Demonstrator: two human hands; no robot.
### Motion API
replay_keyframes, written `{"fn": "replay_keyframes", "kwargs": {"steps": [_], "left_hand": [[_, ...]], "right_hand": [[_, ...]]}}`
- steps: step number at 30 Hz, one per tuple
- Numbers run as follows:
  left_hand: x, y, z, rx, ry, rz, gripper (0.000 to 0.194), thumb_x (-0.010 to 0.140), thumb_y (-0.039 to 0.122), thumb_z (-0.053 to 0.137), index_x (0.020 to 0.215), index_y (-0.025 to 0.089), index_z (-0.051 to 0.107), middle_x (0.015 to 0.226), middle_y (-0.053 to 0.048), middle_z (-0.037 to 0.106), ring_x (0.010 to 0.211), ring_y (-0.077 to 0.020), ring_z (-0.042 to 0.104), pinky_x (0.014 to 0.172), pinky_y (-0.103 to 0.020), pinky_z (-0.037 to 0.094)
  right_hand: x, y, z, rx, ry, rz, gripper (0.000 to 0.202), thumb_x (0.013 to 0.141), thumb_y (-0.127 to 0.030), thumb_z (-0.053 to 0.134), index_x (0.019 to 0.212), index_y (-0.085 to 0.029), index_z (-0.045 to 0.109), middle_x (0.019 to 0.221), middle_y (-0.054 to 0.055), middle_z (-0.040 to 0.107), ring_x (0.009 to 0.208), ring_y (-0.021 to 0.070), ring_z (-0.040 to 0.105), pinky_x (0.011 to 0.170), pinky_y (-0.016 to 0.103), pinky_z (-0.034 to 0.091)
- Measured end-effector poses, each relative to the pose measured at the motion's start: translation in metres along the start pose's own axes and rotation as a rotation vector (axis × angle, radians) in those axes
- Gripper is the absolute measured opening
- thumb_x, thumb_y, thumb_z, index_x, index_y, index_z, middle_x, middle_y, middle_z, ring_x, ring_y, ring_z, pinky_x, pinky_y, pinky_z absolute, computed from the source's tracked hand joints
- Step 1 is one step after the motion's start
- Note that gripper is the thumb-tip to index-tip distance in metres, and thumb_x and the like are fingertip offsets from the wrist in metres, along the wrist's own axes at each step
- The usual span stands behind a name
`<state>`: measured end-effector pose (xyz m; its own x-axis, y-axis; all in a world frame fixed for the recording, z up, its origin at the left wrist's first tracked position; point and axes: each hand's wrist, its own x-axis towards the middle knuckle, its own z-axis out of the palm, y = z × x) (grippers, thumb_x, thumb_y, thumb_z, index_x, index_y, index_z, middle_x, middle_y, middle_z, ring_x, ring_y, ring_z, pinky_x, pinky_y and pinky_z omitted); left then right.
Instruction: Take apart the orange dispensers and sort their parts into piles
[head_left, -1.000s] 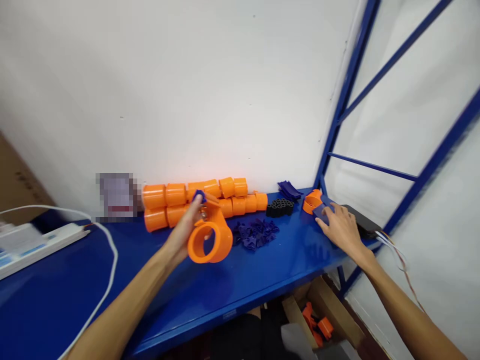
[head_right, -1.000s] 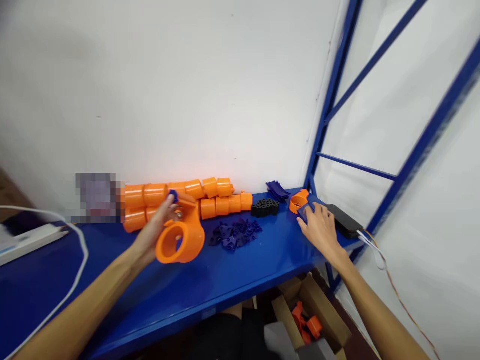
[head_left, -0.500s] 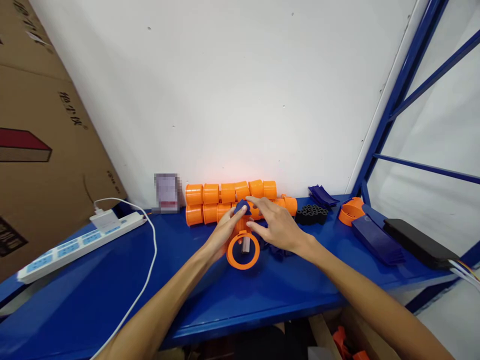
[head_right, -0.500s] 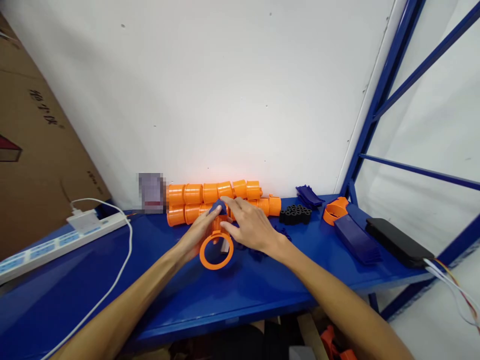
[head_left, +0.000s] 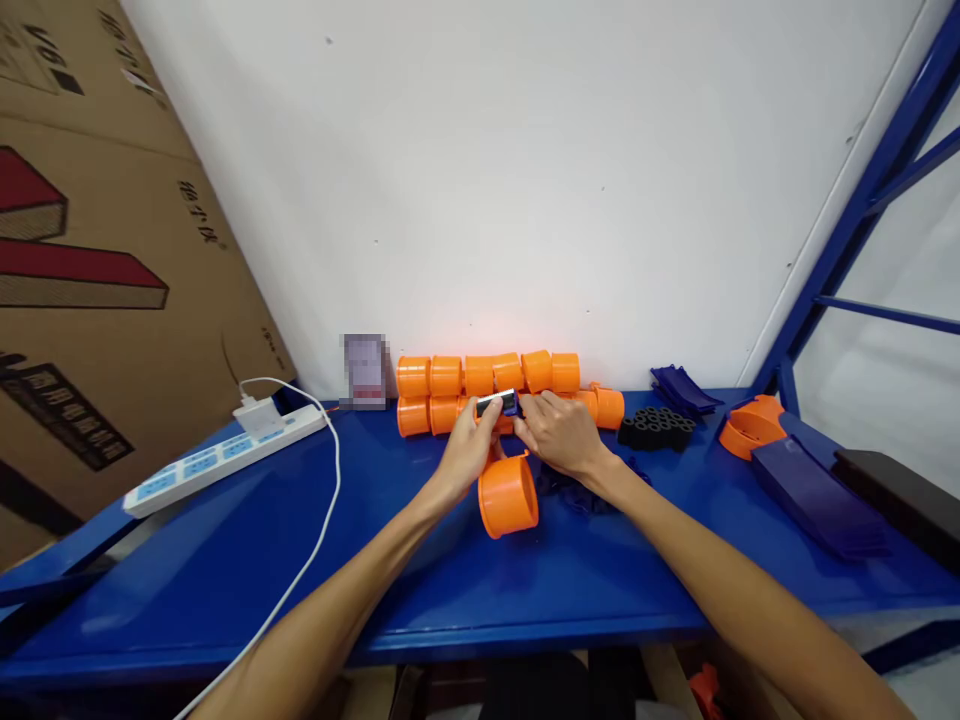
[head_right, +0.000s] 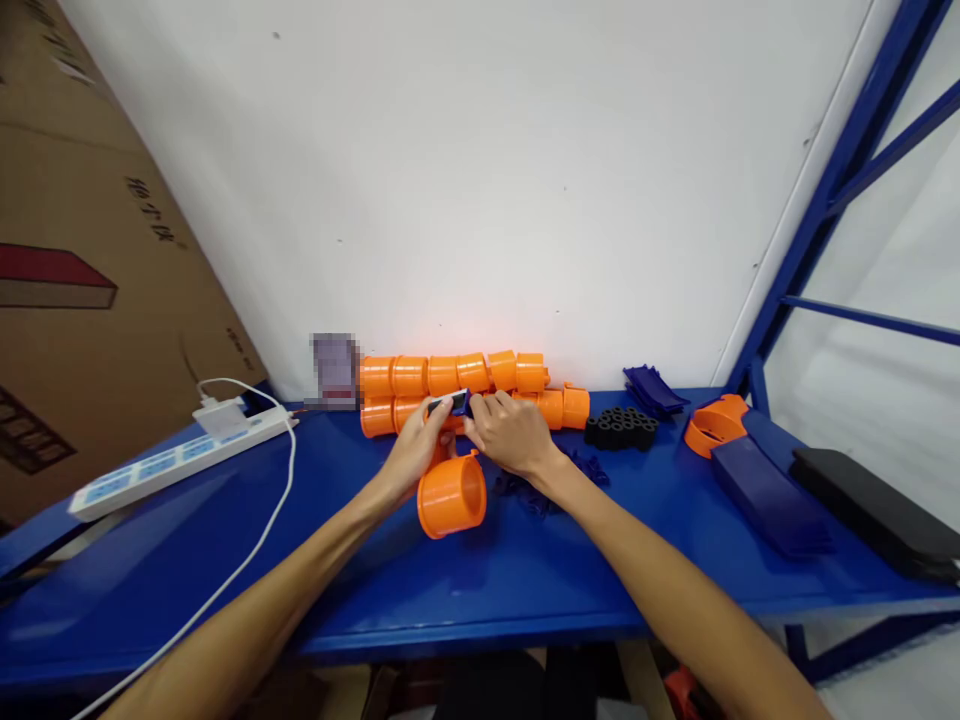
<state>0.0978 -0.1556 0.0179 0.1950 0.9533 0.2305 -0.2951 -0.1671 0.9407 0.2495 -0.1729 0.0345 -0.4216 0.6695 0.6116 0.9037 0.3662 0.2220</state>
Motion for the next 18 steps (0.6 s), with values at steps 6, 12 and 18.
{"fn": "replay_keyframes", "kwargs": {"steps": [6,12,18], "left_hand": [[-0.003,0.008,0.004,0.121,-0.027,-0.015,0.047,0.076,0.061,0.072,0.083,0.022,0.048,0.055,0.009,0.04,0.044,-0.009,0.041,0.041,-0.022,0.042],[-0.005,0.013,0.005,0.088,-0.034,-0.058,0.045,0.076,0.059,0.074,0.085,0.02,0.052,0.055,0.008,0.044,0.044,-0.0098,0.045,0.041,-0.022,0.042],[0.011,0.029,-0.02,-0.165,0.065,-0.057,0.04,0.075,0.047,0.078,0.093,0.016,0.06,0.062,0.004,0.053,0.046,-0.0073,0.047,0.041,-0.018,0.04]], "right_hand": [[0.002,0.013,0.0,0.008,-0.044,-0.106,0.032,0.102,-0.024,0.036,0.092,-0.012,0.065,0.076,0.011,0.066,0.073,0.0214,0.058,0.06,0.031,0.037],[0.002,0.026,-0.002,0.125,-0.02,-0.119,0.033,0.102,-0.025,0.035,0.092,-0.013,0.063,0.079,0.011,0.066,0.074,0.0203,0.057,0.062,0.03,0.04],[-0.012,0.086,-0.017,0.233,0.104,0.354,0.03,0.098,-0.023,0.039,0.081,-0.016,0.062,0.069,0.006,0.063,0.063,0.0172,0.054,0.06,0.029,0.036]]}}
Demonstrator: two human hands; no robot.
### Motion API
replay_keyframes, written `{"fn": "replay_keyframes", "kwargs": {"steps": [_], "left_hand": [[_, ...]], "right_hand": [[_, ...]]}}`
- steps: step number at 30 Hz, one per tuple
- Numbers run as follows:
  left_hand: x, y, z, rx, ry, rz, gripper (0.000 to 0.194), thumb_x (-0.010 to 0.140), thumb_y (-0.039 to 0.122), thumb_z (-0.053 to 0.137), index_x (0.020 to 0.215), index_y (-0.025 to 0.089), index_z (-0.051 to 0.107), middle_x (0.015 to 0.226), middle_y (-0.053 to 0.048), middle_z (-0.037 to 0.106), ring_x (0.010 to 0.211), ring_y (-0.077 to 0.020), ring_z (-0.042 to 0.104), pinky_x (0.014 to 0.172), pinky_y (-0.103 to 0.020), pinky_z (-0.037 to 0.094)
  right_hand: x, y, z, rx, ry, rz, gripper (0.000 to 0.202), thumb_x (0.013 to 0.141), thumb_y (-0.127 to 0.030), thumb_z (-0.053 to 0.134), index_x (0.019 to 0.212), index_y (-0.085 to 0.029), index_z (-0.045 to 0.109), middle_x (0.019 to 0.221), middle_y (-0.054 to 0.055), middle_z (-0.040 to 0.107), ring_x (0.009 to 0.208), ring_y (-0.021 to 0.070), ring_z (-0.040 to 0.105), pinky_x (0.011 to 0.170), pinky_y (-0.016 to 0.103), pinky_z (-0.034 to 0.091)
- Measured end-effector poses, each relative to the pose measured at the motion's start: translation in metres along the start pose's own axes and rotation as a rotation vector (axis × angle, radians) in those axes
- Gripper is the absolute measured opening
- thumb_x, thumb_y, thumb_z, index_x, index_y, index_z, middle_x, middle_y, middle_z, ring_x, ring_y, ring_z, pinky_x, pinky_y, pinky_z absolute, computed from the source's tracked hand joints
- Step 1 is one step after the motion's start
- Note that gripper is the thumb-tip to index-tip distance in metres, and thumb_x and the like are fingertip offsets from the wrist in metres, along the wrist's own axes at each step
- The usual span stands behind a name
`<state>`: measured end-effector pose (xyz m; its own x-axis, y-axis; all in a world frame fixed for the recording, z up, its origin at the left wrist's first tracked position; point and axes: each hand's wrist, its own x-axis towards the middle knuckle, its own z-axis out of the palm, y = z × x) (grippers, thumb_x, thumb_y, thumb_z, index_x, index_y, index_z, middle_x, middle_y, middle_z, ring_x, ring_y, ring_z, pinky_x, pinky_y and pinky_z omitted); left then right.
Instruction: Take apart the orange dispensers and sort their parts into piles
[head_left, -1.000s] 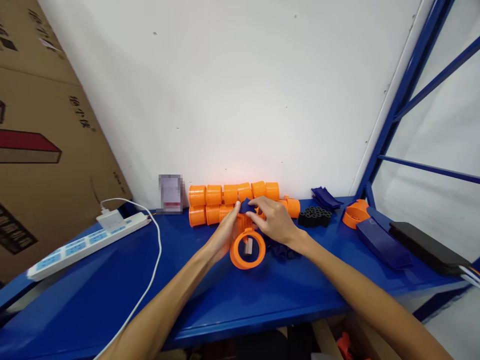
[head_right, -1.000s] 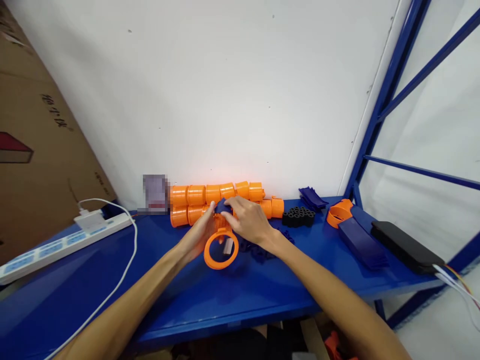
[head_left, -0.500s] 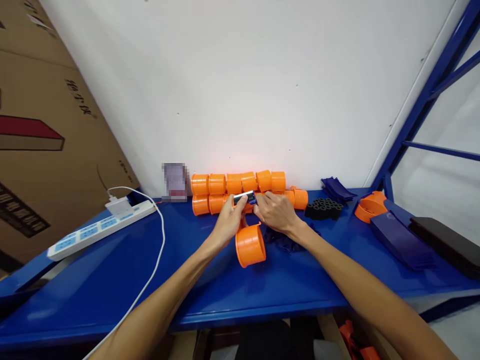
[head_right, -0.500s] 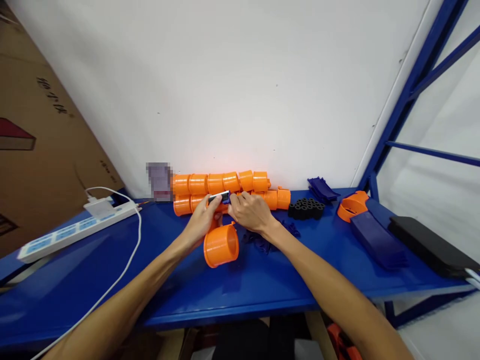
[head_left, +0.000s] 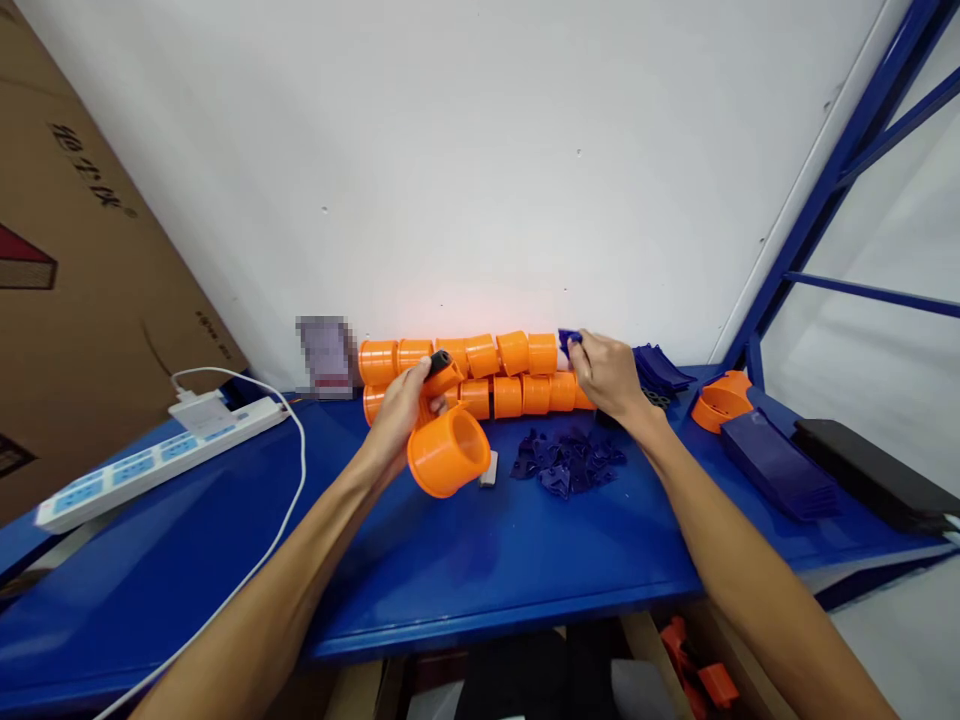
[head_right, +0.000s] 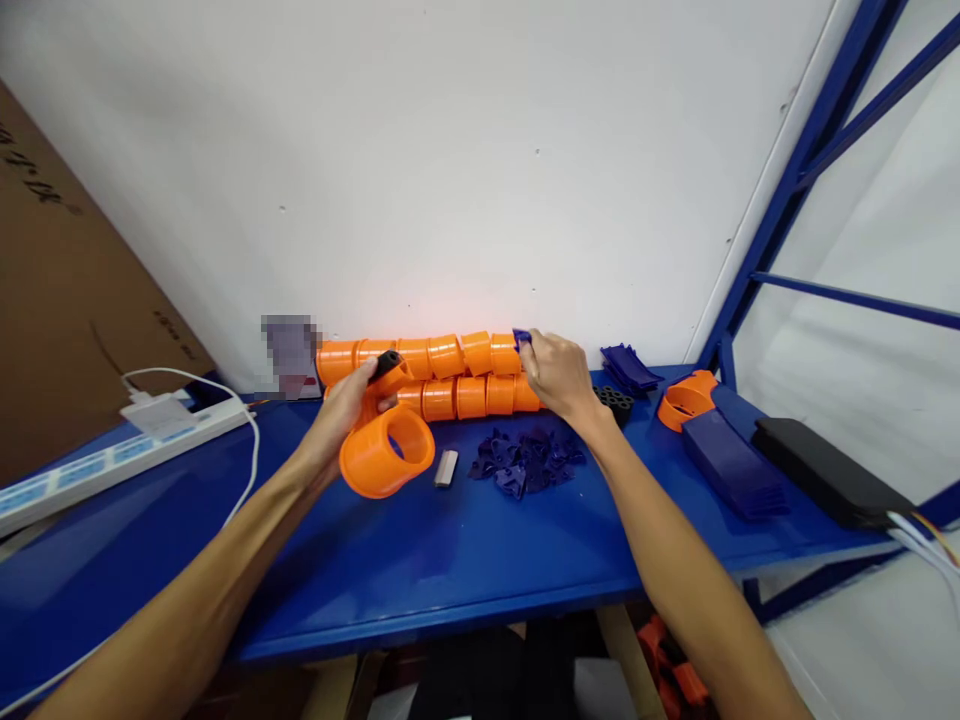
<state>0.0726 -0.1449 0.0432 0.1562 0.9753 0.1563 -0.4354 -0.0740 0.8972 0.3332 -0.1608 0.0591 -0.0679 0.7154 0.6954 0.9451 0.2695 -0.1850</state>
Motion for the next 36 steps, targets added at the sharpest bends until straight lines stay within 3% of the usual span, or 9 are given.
{"fn": "replay_keyframes", "kwargs": {"steps": [6,10,12,15,19,25,30,34,36], "left_hand": [[-0.004,-0.006,0.003,-0.103,-0.107,-0.236,0.031,0.084,0.043,0.071,0.093,0.016,0.06,0.059,0.004,0.05,0.042,-0.0073,0.045,0.041,-0.018,0.041],[-0.011,-0.019,0.007,-0.033,-0.205,-0.343,0.034,0.086,0.05,0.067,0.086,0.018,0.056,0.053,0.004,0.046,0.04,-0.0082,0.044,0.039,-0.018,0.04],[-0.013,-0.024,0.008,-0.016,-0.245,-0.37,0.035,0.086,0.052,0.066,0.087,0.018,0.056,0.052,0.004,0.046,0.04,-0.0087,0.044,0.039,-0.018,0.039],[-0.015,-0.029,0.01,-0.003,-0.27,-0.377,0.037,0.084,0.053,0.068,0.089,0.018,0.057,0.052,0.005,0.045,0.041,-0.009,0.043,0.041,-0.019,0.04],[-0.018,-0.032,0.012,0.024,-0.269,-0.371,0.04,0.082,0.054,0.071,0.091,0.017,0.06,0.053,0.004,0.047,0.044,-0.0091,0.044,0.048,-0.021,0.044],[-0.025,-0.035,0.016,0.079,-0.27,-0.326,0.037,0.083,0.052,0.072,0.091,0.018,0.062,0.055,0.005,0.047,0.047,-0.01,0.047,0.058,-0.026,0.05],[-0.02,-0.039,0.012,0.07,-0.214,-0.357,0.047,0.083,0.057,0.069,0.107,0.017,0.068,0.063,0.0,0.057,0.05,-0.0116,0.051,0.057,-0.028,0.052],[-0.014,-0.036,0.006,0.04,-0.126,-0.352,0.052,0.085,0.053,0.069,0.126,0.021,0.068,0.098,-0.009,0.07,0.061,-0.0124,0.058,0.06,-0.029,0.056],[-0.014,-0.033,0.005,0.035,-0.106,-0.341,0.054,0.084,0.054,0.07,0.127,0.022,0.068,0.095,-0.008,0.069,0.059,-0.0117,0.058,0.06,-0.028,0.057]], "right_hand": [[-0.005,0.024,-0.03,0.316,-0.711,0.193,0.021,0.078,-0.027,0.062,0.061,-0.018,0.057,0.056,-0.001,0.059,0.049,0.0107,0.047,0.051,0.025,0.032],[-0.009,0.03,-0.037,0.422,-0.991,0.284,0.015,0.072,-0.029,0.064,0.062,-0.018,0.062,0.057,0.0,0.062,0.046,0.0105,0.045,0.046,0.025,0.032],[-0.008,0.032,-0.035,0.397,-1.021,0.294,0.011,0.072,-0.027,0.064,0.067,-0.017,0.066,0.057,0.001,0.064,0.048,0.0118,0.047,0.046,0.025,0.033],[-0.008,0.023,-0.027,0.325,-0.728,0.235,0.012,0.077,-0.027,0.063,0.075,-0.016,0.068,0.055,0.0,0.062,0.053,0.0132,0.05,0.053,0.026,0.034],[-0.015,-0.02,-0.013,0.527,-0.254,0.051,0.021,0.087,-0.037,0.064,0.092,-0.018,0.067,0.073,-0.001,0.064,0.063,0.0124,0.053,0.061,0.025,0.04],[-0.035,-0.061,0.011,0.49,-0.18,-0.167,0.014,0.088,-0.025,0.068,0.101,-0.02,0.064,0.106,0.004,0.062,0.071,0.0111,0.057,0.073,0.029,0.047],[-0.027,-0.045,0.002,0.527,-0.105,-0.149,0.007,0.084,-0.022,0.069,0.087,-0.019,0.063,0.103,0.004,0.063,0.083,0.0149,0.061,0.077,0.031,0.049],[-0.01,-0.009,-0.029,0.752,0.029,0.154,0.013,0.081,-0.029,0.066,0.085,-0.02,0.057,0.076,-0.001,0.065,0.066,0.0133,0.06,0.059,0.025,0.048],[-0.009,0.015,-0.045,0.803,0.119,0.313,0.016,0.076,-0.027,0.063,0.087,-0.021,0.054,0.069,-0.002,0.065,0.056,0.0121,0.057,0.048,0.023,0.044]]}}
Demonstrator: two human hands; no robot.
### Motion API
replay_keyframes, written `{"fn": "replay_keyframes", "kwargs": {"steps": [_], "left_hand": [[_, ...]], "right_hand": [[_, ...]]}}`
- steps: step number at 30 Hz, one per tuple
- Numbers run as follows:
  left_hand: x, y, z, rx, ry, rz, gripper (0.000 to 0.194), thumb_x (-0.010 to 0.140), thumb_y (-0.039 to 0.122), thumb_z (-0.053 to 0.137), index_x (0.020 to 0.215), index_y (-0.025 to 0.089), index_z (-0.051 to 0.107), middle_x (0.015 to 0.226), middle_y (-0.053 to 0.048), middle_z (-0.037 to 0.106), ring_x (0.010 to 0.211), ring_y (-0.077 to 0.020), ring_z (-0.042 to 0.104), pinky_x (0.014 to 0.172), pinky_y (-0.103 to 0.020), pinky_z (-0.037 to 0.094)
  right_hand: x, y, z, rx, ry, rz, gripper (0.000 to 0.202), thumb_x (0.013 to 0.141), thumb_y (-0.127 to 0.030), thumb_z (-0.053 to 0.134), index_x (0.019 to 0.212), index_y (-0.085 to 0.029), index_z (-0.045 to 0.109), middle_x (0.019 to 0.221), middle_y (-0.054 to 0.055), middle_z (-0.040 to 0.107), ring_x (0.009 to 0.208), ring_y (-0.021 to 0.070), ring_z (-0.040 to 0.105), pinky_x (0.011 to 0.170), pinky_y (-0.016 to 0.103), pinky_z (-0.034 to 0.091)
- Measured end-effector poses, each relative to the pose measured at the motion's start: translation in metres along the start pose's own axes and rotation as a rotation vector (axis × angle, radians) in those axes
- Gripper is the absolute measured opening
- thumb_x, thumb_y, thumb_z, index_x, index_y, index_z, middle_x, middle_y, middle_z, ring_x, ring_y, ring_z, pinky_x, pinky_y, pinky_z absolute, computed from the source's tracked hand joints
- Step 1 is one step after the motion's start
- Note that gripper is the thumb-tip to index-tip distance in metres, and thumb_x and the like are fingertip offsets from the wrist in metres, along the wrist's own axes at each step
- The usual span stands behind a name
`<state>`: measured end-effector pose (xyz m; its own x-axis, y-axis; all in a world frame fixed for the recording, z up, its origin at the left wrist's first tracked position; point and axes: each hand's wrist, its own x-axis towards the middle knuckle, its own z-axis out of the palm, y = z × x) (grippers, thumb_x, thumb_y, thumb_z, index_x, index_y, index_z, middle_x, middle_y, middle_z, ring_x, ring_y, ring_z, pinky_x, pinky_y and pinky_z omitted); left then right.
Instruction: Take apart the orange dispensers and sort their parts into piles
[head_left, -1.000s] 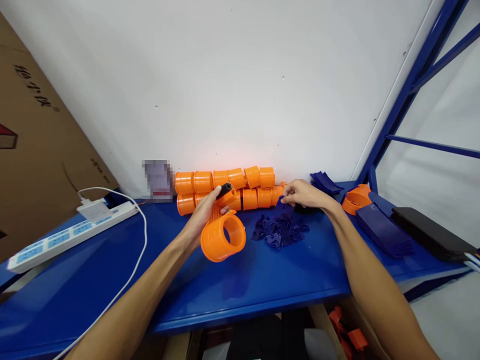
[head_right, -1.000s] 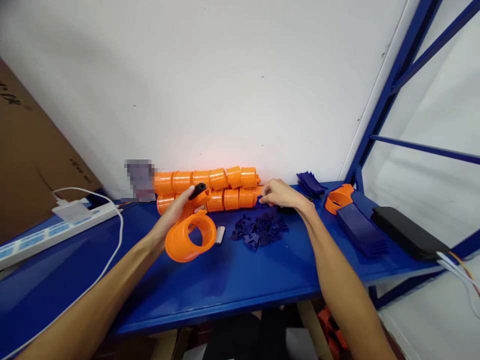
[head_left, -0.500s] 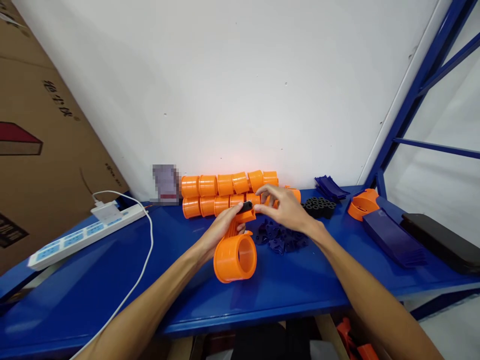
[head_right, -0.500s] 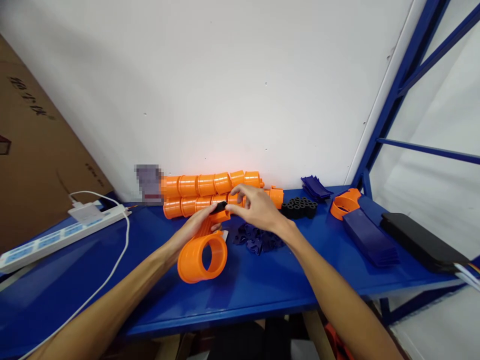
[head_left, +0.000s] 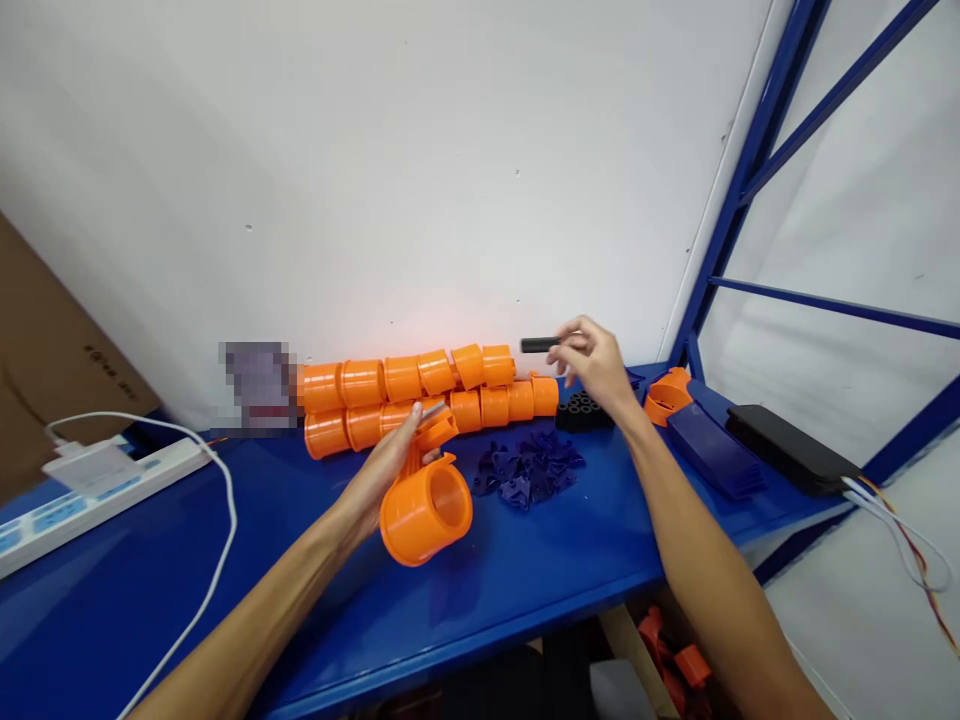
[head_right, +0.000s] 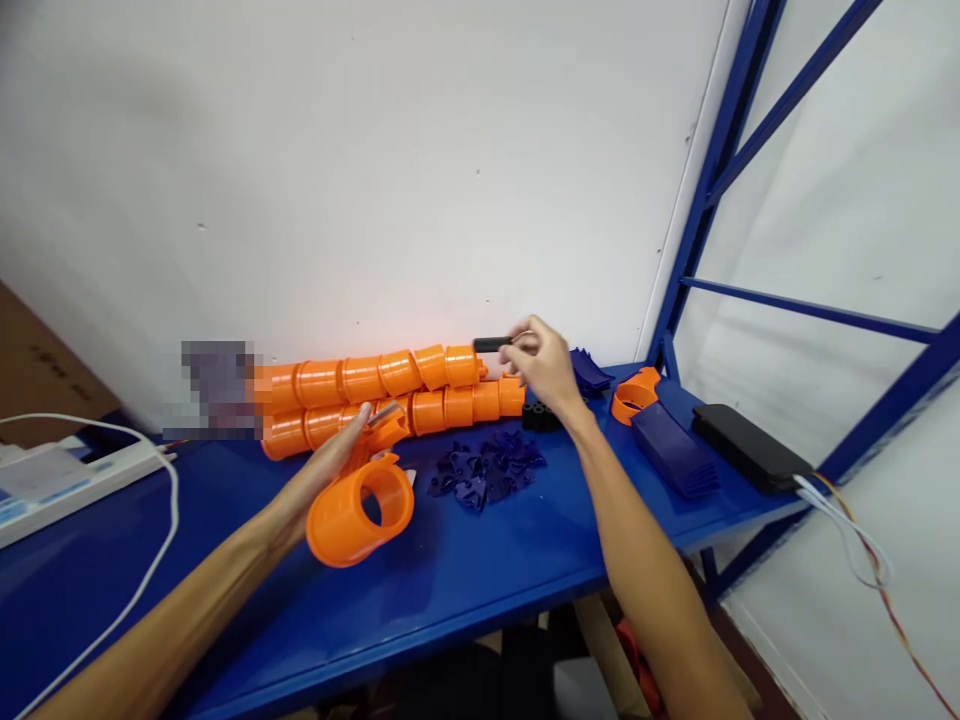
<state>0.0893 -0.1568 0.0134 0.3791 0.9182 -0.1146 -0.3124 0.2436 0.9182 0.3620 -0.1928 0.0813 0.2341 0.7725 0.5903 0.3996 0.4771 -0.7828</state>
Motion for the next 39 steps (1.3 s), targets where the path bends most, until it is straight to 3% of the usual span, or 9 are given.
{"fn": "replay_keyframes", "kwargs": {"steps": [3,8,13,17,27,30,33,36,39], "left_hand": [[-0.003,0.004,0.002,-0.008,-0.009,0.017,0.057,0.083,0.056,0.07,0.129,0.023,0.068,0.084,-0.005,0.066,0.056,-0.0109,0.056,0.057,-0.026,0.056],[-0.004,0.005,0.003,-0.048,-0.019,0.027,0.054,0.083,0.051,0.072,0.126,0.019,0.069,0.074,-0.002,0.061,0.052,-0.0095,0.052,0.054,-0.024,0.055],[0.001,0.002,-0.003,-0.066,-0.045,-0.013,0.062,0.079,0.054,0.075,0.131,0.023,0.066,0.065,0.0,0.056,0.053,-0.0126,0.054,0.052,-0.025,0.054],[0.003,0.0,-0.005,-0.062,-0.049,-0.031,0.065,0.078,0.057,0.075,0.133,0.024,0.065,0.061,0.001,0.053,0.052,-0.0131,0.053,0.055,-0.027,0.056],[0.0,0.001,-0.003,-0.066,-0.068,-0.014,0.064,0.079,0.055,0.075,0.133,0.023,0.064,0.06,0.003,0.051,0.05,-0.0119,0.05,0.057,-0.031,0.057],[-0.002,0.003,-0.001,-0.095,-0.053,-0.022,0.061,0.079,0.053,0.076,0.13,0.02,0.065,0.061,0.002,0.052,0.049,-0.0117,0.049,0.051,-0.029,0.055],[-0.004,0.005,0.002,-0.131,-0.042,-0.031,0.056,0.08,0.05,0.076,0.126,0.019,0.068,0.058,0.003,0.049,0.048,-0.0119,0.048,0.047,-0.027,0.052],[-0.007,0.007,0.004,-0.149,-0.042,-0.048,0.054,0.08,0.048,0.076,0.125,0.019,0.068,0.057,0.003,0.048,0.049,-0.0121,0.049,0.044,-0.024,0.049],[-0.007,0.007,0.004,-0.158,-0.039,-0.055,0.053,0.081,0.047,0.075,0.126,0.019,0.068,0.058,0.003,0.047,0.048,-0.0117,0.048,0.046,-0.025,0.05]], "right_hand": [[-0.006,0.009,-0.041,-0.118,0.1,0.133,0.017,0.069,-0.024,0.06,0.085,-0.02,0.055,0.061,-0.004,0.061,0.046,0.0107,0.05,0.04,0.022,0.038],[-0.047,0.022,-0.085,-0.595,-0.022,0.245,0.011,0.072,-0.025,0.061,0.082,-0.019,0.063,0.061,-0.003,0.061,0.046,0.0114,0.052,0.047,0.025,0.038],[-0.067,0.044,-0.087,-0.823,-0.214,0.258,0.01,0.076,-0.019,0.064,0.085,-0.018,0.068,0.066,0.0,0.066,0.062,0.0165,0.061,0.058,0.027,0.039],[-0.068,0.068,-0.078,-0.88,-0.195,0.233,0.012,0.08,-0.018,0.064,0.092,-0.018,0.068,0.07,0.0,0.067,0.067,0.0174,0.062,0.064,0.028,0.038],[-0.075,0.087,-0.077,-0.743,-0.099,0.205,0.021,0.075,-0.011,0.059,0.093,-0.02,0.059,0.07,-0.003,0.064,0.065,0.0156,0.06,0.064,0.026,0.041],[-0.074,0.077,-0.08,-0.61,0.13,0.185,0.008,0.082,-0.024,0.058,0.088,-0.02,0.059,0.076,0.002,0.068,0.069,0.0184,0.063,0.068,0.03,0.048],[-0.063,0.068,-0.086,-0.37,0.31,0.203,0.035,0.094,-0.05,0.045,0.093,-0.019,0.063,0.095,0.012,0.074,0.088,0.0234,0.069,0.08,0.036,0.053],[-0.042,0.066,-0.091,-0.18,0.193,0.308,0.062,0.098,-0.067,0.031,0.097,-0.018,0.069,0.106,0.016,0.075,0.104,0.0261,0.069,0.093,0.039,0.052],[-0.017,0.074,-0.088,-0.112,0.071,0.392,0.073,0.097,-0.072,0.024,0.095,-0.017,0.073,0.108,0.016,0.075,0.109,0.026,0.068,0.101,0.039,0.048]]}}
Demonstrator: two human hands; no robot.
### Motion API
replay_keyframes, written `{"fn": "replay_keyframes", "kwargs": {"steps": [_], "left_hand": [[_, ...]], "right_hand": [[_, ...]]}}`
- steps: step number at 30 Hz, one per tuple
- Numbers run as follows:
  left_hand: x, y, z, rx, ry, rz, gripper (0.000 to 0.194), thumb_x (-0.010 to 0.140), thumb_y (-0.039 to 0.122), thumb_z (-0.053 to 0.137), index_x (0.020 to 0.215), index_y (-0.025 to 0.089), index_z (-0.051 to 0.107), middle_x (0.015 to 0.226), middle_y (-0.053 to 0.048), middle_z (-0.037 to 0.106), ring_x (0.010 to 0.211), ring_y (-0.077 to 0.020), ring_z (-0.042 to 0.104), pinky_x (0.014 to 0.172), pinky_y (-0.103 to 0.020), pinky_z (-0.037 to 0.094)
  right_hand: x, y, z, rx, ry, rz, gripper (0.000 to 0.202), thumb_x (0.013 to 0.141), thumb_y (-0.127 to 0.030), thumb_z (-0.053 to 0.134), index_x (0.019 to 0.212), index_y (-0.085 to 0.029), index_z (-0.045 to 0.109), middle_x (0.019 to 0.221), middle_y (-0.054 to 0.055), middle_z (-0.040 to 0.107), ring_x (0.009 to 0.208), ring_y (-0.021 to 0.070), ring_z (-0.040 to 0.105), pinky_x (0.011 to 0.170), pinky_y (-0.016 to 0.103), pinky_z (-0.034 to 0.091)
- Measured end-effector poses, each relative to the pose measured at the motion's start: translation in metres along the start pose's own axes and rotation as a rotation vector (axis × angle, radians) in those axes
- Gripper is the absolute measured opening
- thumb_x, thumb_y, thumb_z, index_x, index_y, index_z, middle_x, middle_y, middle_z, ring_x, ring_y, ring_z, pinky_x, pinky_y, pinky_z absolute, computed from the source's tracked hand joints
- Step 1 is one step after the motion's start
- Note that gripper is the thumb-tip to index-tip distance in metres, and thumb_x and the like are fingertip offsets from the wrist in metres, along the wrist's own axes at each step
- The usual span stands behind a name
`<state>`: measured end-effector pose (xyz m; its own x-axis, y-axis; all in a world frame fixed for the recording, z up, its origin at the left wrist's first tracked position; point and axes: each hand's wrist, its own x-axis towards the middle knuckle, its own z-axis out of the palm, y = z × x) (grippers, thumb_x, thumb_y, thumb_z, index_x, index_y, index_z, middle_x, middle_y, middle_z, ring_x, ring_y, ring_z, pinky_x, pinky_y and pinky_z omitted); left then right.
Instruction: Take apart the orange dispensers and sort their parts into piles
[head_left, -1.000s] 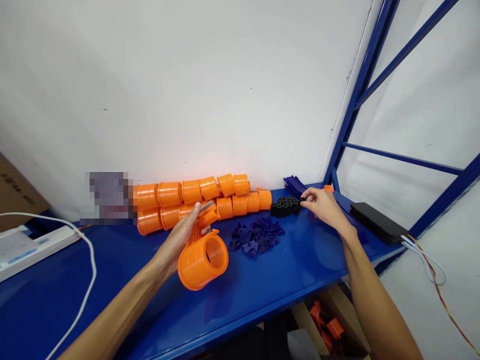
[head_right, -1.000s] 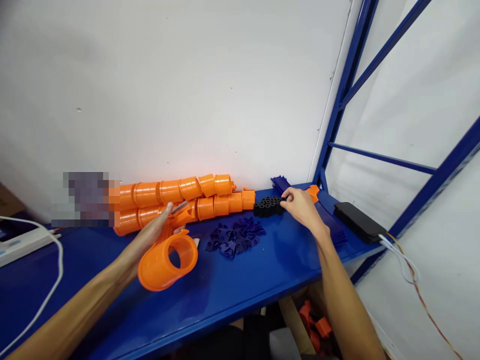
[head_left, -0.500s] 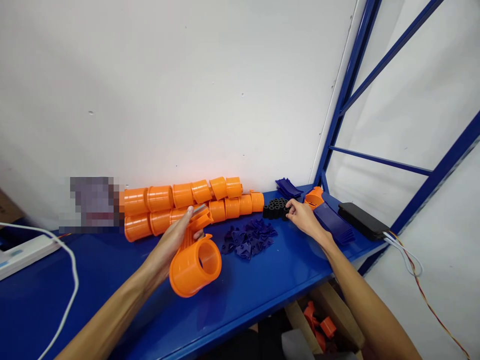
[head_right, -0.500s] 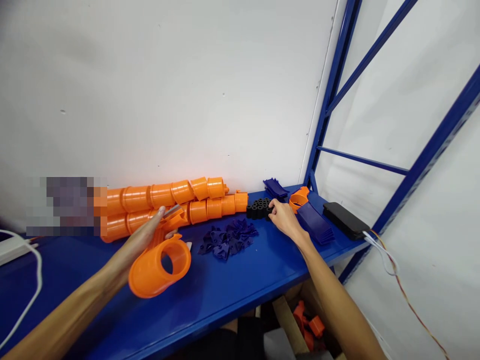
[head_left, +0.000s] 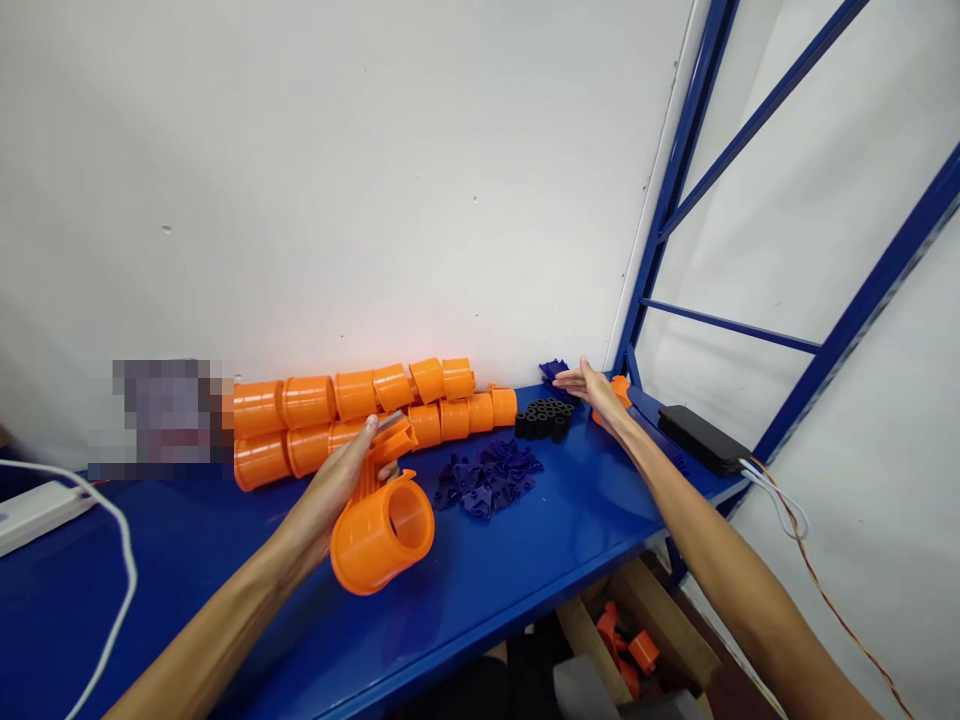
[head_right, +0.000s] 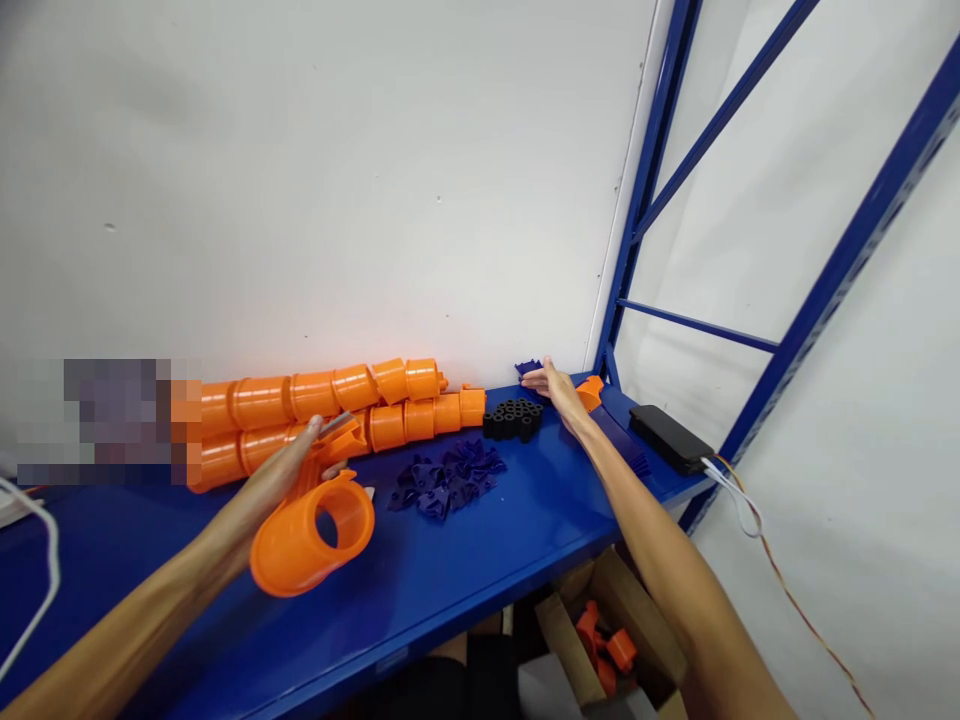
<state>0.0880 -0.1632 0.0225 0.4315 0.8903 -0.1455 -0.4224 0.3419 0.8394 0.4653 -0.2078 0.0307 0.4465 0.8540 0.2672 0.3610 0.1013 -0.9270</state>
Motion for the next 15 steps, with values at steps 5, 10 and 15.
{"fn": "replay_keyframes", "kwargs": {"steps": [5,10,15], "left_hand": [[0.003,-0.002,-0.003,0.075,-0.042,0.035,0.061,0.078,0.052,0.076,0.13,0.022,0.066,0.058,0.004,0.047,0.05,-0.012,0.05,0.051,-0.026,0.053],[0.007,-0.004,-0.006,0.12,-0.049,0.037,0.061,0.081,0.057,0.072,0.133,0.026,0.064,0.059,0.003,0.049,0.049,-0.0124,0.049,0.053,-0.03,0.055],[0.005,-0.004,-0.005,0.123,-0.05,0.024,0.066,0.078,0.059,0.073,0.134,0.026,0.063,0.059,0.003,0.049,0.049,-0.0123,0.049,0.049,-0.025,0.05]], "right_hand": [[0.031,0.008,0.014,-0.068,-0.178,0.143,0.074,0.1,-0.067,0.022,0.092,-0.018,0.077,0.106,0.012,0.076,0.106,0.0243,0.068,0.101,0.036,0.046],[0.045,0.018,0.015,-0.075,-0.396,0.201,0.076,0.101,-0.064,0.02,0.091,-0.016,0.078,0.101,0.011,0.078,0.101,0.0228,0.069,0.096,0.032,0.047],[0.057,0.028,0.009,-0.029,-0.566,0.24,0.08,0.1,-0.067,0.019,0.095,-0.016,0.08,0.105,0.011,0.078,0.108,0.0245,0.066,0.104,0.034,0.043]]}}
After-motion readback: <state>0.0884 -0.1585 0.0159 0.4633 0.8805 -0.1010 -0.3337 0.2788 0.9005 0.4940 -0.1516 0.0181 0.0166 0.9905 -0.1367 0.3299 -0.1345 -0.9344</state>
